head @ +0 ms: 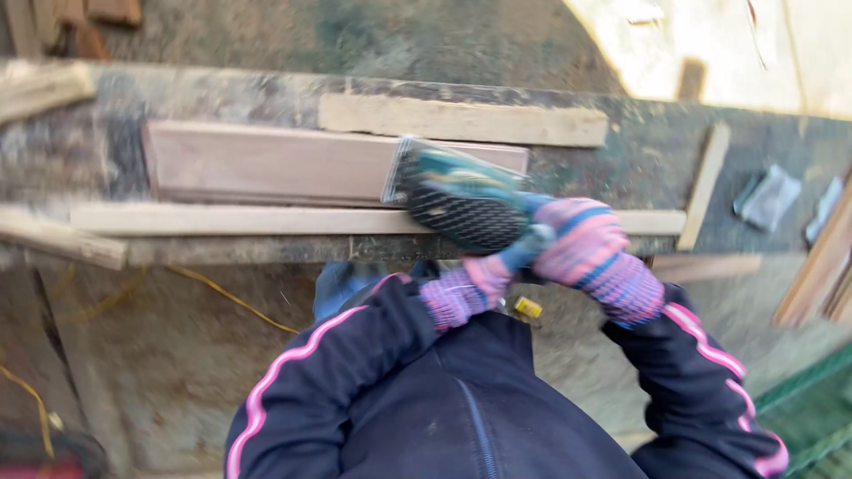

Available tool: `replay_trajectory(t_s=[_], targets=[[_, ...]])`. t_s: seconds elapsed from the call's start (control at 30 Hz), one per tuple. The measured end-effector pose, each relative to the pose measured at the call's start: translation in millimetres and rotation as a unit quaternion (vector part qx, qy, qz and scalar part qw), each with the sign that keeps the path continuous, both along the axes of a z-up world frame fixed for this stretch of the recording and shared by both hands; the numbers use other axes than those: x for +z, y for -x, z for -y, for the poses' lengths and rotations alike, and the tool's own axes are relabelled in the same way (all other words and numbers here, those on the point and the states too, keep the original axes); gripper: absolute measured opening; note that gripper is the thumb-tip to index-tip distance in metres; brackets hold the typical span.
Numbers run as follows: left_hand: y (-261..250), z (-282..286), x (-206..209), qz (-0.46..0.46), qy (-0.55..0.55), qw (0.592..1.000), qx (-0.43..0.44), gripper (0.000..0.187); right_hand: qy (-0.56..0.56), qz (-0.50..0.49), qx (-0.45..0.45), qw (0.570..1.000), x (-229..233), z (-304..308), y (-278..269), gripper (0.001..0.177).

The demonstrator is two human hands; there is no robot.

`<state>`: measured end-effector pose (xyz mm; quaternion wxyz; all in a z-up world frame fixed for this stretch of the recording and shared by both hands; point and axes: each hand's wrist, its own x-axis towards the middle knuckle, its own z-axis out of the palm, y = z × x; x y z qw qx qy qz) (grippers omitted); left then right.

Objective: Sanding wooden boards using an orbital sander.

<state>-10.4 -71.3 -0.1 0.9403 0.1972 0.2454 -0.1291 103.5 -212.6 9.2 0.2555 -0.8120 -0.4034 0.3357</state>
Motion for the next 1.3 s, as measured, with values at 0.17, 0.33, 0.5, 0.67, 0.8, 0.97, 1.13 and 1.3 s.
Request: replay_trajectory(t_s=[0.17, 0.33, 0.5, 0.67, 0.8, 0.97, 1.13, 1.3], targets=[[-48.4, 94.5, -67.8, -0.040, 0.080, 0.987, -0.134, 0.067, 0.082, 0.042, 0.054, 0.994, -0.5, 31.8, -43.8, 0.015], [-65.4, 108.8, -55.4, -0.048, 0.042, 0.985, -0.158, 0.068, 0.181, 0.102, 0.039, 0.977, 3.3, 79.6, -74.7, 0.024], [-74.4, 105.5, -54.0, -0.061, 0.005, 0.977, -0.205, 0.073, 0.319, 0.165, 0.057, 0.932, -26.6, 96.7, -81.4, 0.032], [-69.3, 84.9, -35.0, 0.006, -0.107, 0.974, -0.202, 0.086, 0.332, 0.107, 0.055, 0.936, 16.2, 37.7, -74.1, 0.041], [-52.3, 14.0, 46.0, 0.072, -0.316, 0.873, -0.365, 0.094, 0.280, 0.034, 0.006, 0.959, 40.9, 2.7, -58.6, 0.051], [-30.1, -6.0, 83.7, 0.354, -0.818, 0.449, -0.060, 0.048, 0.343, 0.024, 0.030, 0.939, 45.1, -6.2, -49.6, 0.048], [-76.2, 25.4, 10.1, 0.184, -0.899, 0.368, -0.151, 0.057, 0.386, 0.040, 0.060, 0.920, 26.2, 13.6, -51.1, 0.042], [-86.8, 52.9, -17.2, 0.175, -0.925, 0.276, -0.194, 0.050, 0.285, 0.017, 0.033, 0.958, -13.0, 48.7, -57.0, 0.043]])
